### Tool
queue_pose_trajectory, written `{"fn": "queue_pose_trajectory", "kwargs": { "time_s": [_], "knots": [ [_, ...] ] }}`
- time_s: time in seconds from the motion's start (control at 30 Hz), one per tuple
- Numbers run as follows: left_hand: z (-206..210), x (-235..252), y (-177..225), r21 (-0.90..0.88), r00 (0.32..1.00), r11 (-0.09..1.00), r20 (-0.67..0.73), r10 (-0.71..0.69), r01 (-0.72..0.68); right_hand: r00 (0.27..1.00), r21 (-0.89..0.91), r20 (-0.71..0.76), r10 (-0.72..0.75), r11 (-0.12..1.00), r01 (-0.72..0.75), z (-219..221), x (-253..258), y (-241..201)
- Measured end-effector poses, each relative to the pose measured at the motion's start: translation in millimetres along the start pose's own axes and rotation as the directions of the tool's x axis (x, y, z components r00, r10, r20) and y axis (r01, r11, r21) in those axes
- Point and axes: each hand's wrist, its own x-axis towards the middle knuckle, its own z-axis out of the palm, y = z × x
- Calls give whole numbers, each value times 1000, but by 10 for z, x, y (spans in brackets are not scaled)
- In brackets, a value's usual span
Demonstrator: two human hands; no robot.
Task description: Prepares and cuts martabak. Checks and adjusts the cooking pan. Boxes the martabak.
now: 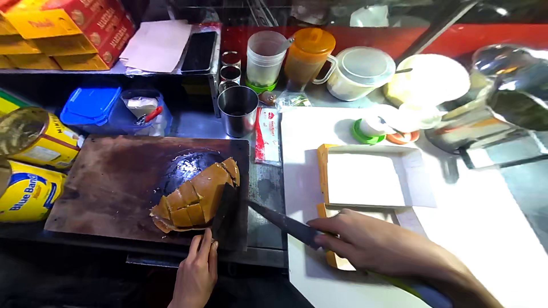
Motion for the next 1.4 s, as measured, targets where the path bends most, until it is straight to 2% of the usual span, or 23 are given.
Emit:
{"fn": "queue_pose_trajectory", "kwargs": {
  "time_s": [0.07,0.13,0.2,0.23,0.3,0.4,0.47,0.5,0.53,0.57,0.6,0.63,0.67,0.73,0.83,0.9,0.93,1.03,1.07,1.17,1.23,1.33,1.4],
  "knots": [
    [-45,-87,-97,-179,1000,984,8,-10,12,971,121,-232,-50,989,80,45,28,-98],
    [-145,-213,-181,-325,999,945,-1,-38,36,898,148,-429,-101,973,180,221,423,-349],
    [-263,-291,-246,-392,997,917,-7,-79,70,859,144,-497,-123,964,222,339,880,-633],
    [-289,-300,-292,-407,996,910,-16,-90,76,855,126,-505,-117,970,207,353,1066,-759],
    [-274,-289,-399,-421,995,905,-36,-90,66,896,65,-440,-51,994,88,298,1273,-985],
    [-207,-255,-501,-418,996,906,-30,-82,62,960,-84,-258,105,988,-131,98,1136,-1235],
    [-191,-234,-492,-413,996,907,-9,-88,77,965,-144,-235,114,978,-150,-29,818,-1291],
    [-197,-217,-488,-414,996,906,4,-93,86,946,-171,-324,31,981,-91,-32,692,-1271],
    [-194,-207,-491,-415,996,905,8,-93,88,861,-230,-493,-125,973,10,34,674,-1206],
    [-175,-212,-495,-414,996,906,-1,-93,84,728,-294,-633,-263,952,89,113,783,-1140],
    [-152,-222,-497,-410,996,909,-17,-93,78,629,-325,-703,-333,936,133,179,958,-1092],
    [-143,-230,-493,-406,995,911,-27,-94,75,618,-311,-712,-333,939,148,235,1122,-1059],
    [-150,-231,-486,-396,995,915,-28,-96,77,690,-261,-670,-276,957,130,275,1232,-1044],
    [-173,-215,-470,-369,995,926,-25,-99,82,865,-178,-487,-119,983,35,281,1271,-1058],
    [-177,-214,-448,-351,995,932,-13,-104,93,953,-243,-303,-6,967,-71,146,847,-1132],
    [-199,-214,-432,-349,994,931,6,-109,104,973,-286,-225,52,951,-117,16,609,-1210],
    [-212,-207,-420,-349,994,931,12,-111,108,978,-283,-188,90,949,-142,-40,661,-1280],
    [-237,-223,-349,-314,990,940,21,-137,136,986,-264,-84,146,951,-163,-83,1217,-1426],
    [-237,-228,-337,-292,990,947,18,-136,136,988,-273,-65,140,950,-153,-87,1237,-1405],
    [-197,-220,-310,-266,994,959,-13,-108,101,987,-313,-65,145,936,-158,-110,736,-1298],
    [-123,-302,-337,-273,996,962,-68,-51,31,985,-294,-88,151,940,-171,-43,641,-1262],
    [-104,-474,-372,-231,997,970,-30,66,-71,988,-234,-110,110,963,-134,-52,1124,-1347],
    [-51,-521,-425,-145,996,985,-10,89,-89,991,-227,-116,69,969,-95,-106,1345,-1413]
  ]
}}
